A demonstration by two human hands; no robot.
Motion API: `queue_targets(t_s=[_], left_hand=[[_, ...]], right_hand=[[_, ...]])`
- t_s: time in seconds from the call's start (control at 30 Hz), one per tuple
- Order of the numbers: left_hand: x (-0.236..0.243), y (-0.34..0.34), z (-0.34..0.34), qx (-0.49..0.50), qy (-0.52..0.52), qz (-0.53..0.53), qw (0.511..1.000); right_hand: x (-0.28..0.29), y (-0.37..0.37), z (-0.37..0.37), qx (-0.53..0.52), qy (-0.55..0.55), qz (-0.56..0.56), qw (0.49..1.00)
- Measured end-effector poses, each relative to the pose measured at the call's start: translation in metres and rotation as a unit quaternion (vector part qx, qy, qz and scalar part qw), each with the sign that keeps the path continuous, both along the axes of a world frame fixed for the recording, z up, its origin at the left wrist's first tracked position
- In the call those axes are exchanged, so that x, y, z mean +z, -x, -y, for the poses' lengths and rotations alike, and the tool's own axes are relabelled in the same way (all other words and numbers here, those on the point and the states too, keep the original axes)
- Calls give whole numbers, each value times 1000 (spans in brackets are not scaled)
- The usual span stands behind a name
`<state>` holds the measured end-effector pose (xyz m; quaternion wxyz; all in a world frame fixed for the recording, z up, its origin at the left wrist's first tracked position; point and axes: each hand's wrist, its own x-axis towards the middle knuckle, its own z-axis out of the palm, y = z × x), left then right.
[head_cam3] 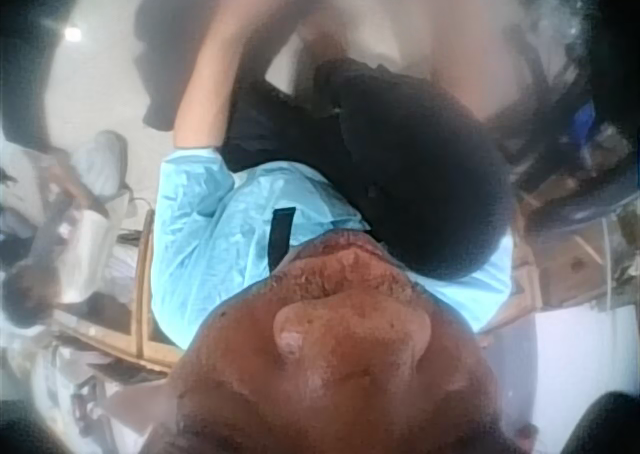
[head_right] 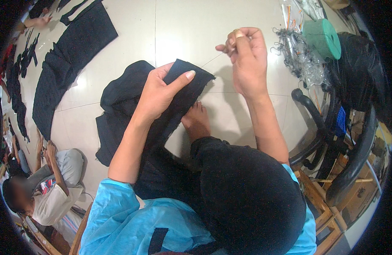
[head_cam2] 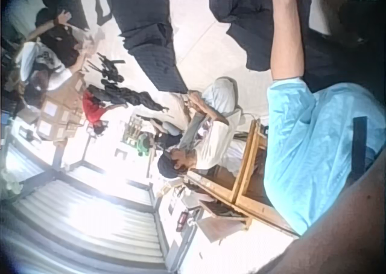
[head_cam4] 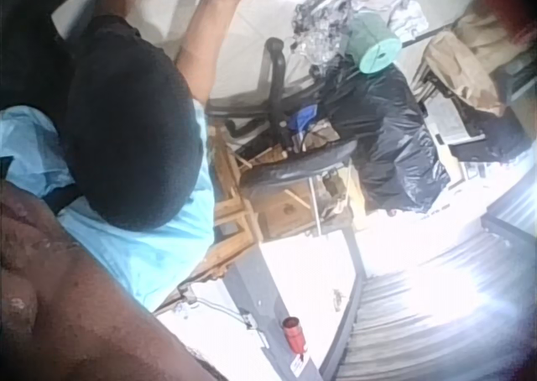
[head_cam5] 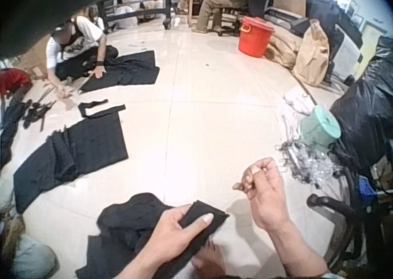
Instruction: The person sits on the floor and uses small scissors to trim the edges of a black fabric piece. They repeatedly fold and align the fabric, snip off small sections, and discard the cut pieces onto the floor.
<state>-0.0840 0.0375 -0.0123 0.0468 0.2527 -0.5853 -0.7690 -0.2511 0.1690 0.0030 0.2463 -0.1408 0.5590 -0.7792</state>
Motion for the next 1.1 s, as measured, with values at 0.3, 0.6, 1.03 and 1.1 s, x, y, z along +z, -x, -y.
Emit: queue_targets(t_s=[0.3,0.6,1.03,1.1], left_hand=[[14,-1,4,-36,20,39,998],[8,-3,9,-10,73,31,997],[18,-3,13,-65,92,32,993],[14,-4,13,-60,86,24,994]], right_hand=[[17,58,-19,-20,8,-77,997],[22,6,-11,181,-267,-409,853],[21,11,-14,266,-292,-210,894],[19,25,-24,224,-224,-138,939]])
